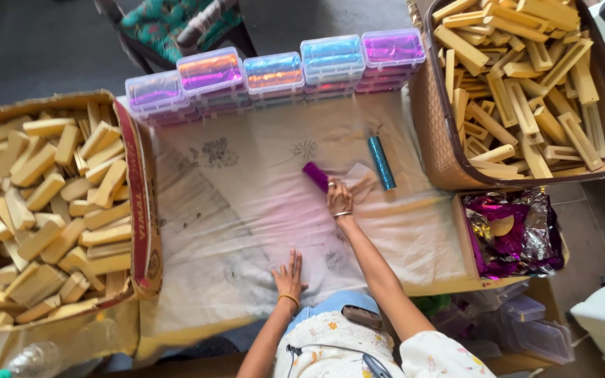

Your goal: Wrapping small wooden blocks in foil and decorative plastic wrap and cleaning them with a cloth.

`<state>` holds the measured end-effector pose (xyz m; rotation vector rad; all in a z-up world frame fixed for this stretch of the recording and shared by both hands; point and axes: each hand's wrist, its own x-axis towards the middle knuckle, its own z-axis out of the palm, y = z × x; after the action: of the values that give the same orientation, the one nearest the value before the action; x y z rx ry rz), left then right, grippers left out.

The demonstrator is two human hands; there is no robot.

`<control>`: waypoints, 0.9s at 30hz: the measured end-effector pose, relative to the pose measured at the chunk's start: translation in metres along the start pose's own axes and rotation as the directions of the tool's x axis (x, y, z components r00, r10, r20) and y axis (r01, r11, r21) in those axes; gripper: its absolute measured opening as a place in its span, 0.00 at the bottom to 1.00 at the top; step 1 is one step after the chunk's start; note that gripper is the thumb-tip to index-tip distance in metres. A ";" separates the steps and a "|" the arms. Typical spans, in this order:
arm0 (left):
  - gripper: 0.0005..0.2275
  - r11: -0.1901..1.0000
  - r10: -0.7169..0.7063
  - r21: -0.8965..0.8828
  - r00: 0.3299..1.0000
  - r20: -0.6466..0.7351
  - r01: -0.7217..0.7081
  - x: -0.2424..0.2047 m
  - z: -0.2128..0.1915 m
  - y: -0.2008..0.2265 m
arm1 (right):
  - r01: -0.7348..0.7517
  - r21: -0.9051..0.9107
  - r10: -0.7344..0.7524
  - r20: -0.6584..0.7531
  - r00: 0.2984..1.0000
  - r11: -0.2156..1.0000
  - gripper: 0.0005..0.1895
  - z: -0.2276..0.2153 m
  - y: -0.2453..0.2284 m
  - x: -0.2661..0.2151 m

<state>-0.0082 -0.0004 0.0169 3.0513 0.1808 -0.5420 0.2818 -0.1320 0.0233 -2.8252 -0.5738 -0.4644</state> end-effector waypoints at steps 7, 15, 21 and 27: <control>0.58 0.999 0.032 -0.036 0.999 -0.029 -0.033 -0.004 -0.010 -0.005 | -0.376 -0.066 0.380 0.069 0.923 0.924 0.25 0.032 0.034 0.043; 0.58 0.969 0.136 -0.180 0.976 -0.172 -0.167 -0.011 -0.030 -0.019 | -0.015 0.431 0.080 -0.132 0.988 0.902 0.28 -0.089 0.007 -0.090; 0.51 0.942 0.207 -0.247 0.974 -0.095 -0.225 0.019 -0.027 -0.015 | -0.411 0.175 0.440 -0.177 0.881 0.894 0.27 -0.130 0.066 -0.241; 0.28 0.738 0.094 -0.675 0.987 0.133 0.021 0.029 -0.049 -0.025 | -0.682 0.107 0.686 -0.226 0.691 0.723 0.29 -0.154 0.034 -0.329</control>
<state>0.0327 0.0304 0.0524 2.2803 0.2459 -0.5574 -0.0314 -0.3172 0.0462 -2.6282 0.5359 -0.6281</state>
